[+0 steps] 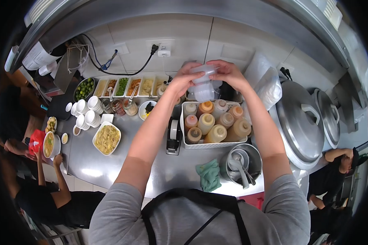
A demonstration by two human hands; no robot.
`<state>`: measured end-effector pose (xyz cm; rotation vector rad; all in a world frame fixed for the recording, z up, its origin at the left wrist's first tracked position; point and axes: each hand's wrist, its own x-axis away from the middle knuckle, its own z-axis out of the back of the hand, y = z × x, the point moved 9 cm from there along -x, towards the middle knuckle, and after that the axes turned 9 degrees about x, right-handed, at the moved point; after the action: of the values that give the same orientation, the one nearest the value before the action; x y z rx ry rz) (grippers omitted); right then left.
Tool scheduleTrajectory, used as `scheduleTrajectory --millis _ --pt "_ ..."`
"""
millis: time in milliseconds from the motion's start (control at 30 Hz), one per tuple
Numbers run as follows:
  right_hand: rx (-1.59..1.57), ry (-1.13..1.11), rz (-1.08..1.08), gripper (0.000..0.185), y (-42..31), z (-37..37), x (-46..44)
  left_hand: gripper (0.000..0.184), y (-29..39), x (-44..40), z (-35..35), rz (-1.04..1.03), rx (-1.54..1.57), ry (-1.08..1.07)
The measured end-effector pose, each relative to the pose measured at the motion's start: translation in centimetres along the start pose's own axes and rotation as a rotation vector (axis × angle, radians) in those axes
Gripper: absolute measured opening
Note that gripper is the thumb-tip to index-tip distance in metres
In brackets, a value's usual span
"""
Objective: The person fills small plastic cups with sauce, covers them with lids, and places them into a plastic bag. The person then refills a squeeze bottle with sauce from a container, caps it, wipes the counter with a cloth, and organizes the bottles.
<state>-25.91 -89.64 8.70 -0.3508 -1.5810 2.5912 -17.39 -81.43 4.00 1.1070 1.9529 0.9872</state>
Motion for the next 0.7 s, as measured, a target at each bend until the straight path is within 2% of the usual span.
scheduleTrajectory --millis 133,200,333,433,467,533,600,700 --pt "-0.154 0.017 0.085 0.042 -0.6 -0.6 0.6 0.041 0.4 0.4 -0.2 0.004 0.035 -0.010" --pt "-0.218 -0.001 0.011 0.041 0.5 -1.1 0.3 0.043 0.3 0.5 0.6 0.040 -0.014 0.054" --pt "0.070 0.007 0.035 0.041 -0.3 -1.7 -0.6 0.047 0.5 0.9 0.8 0.079 0.053 0.030" --pt "-0.076 -0.005 0.048 0.040 -1.6 -1.7 -0.2 0.048 0.9 1.1 0.6 0.112 0.057 0.004" --pt "-0.075 -0.007 0.047 0.040 -1.5 -1.6 -0.4 0.046 1.2 1.0 0.7 0.094 -0.009 0.029" --pt "0.135 0.060 0.065 0.041 -1.5 -1.0 -0.4 0.045 1.3 1.0 0.7 0.089 -0.069 0.057" --pt "0.052 0.051 0.046 0.042 -1.6 -0.8 0.1 0.038 1.9 0.7 0.5 0.051 -0.156 0.025" --pt "0.010 0.052 0.047 0.043 -1.9 -0.6 0.7 0.043 1.4 0.4 0.2 0.072 -0.165 0.014"
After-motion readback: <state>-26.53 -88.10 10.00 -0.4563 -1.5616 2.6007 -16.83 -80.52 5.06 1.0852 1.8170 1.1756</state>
